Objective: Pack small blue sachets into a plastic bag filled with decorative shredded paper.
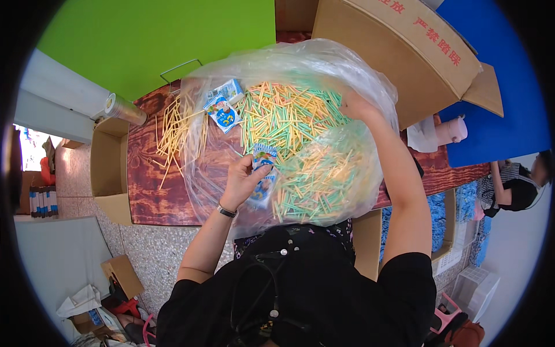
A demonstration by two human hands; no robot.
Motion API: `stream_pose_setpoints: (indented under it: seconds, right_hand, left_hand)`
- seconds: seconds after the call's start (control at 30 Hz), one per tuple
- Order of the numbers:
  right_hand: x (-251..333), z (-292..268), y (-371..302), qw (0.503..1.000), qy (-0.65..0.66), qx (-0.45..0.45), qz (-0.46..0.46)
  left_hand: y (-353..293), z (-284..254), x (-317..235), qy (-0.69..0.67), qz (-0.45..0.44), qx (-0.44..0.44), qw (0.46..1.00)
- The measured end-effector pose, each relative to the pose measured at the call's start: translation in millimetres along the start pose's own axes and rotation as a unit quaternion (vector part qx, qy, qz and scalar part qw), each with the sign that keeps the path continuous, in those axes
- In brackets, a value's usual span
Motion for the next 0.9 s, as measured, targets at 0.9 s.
stream_pose_setpoints:
  seconds: [0.9]
  right_hand:
    - [5,8,-23,0.887,0.457,-0.046,0.045]
  left_hand:
    - [-10,-1,4,-0.037,-0.095,0.036,0.994]
Point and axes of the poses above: each hand's wrist, its own y-axis towards the middle knuckle, its own z-axis out of the palm, x = y × z, the point moved 10 cm from there along y, towards the middle knuckle, and after that the axes turned 4 degrees about -z, right-handed, at the moved point
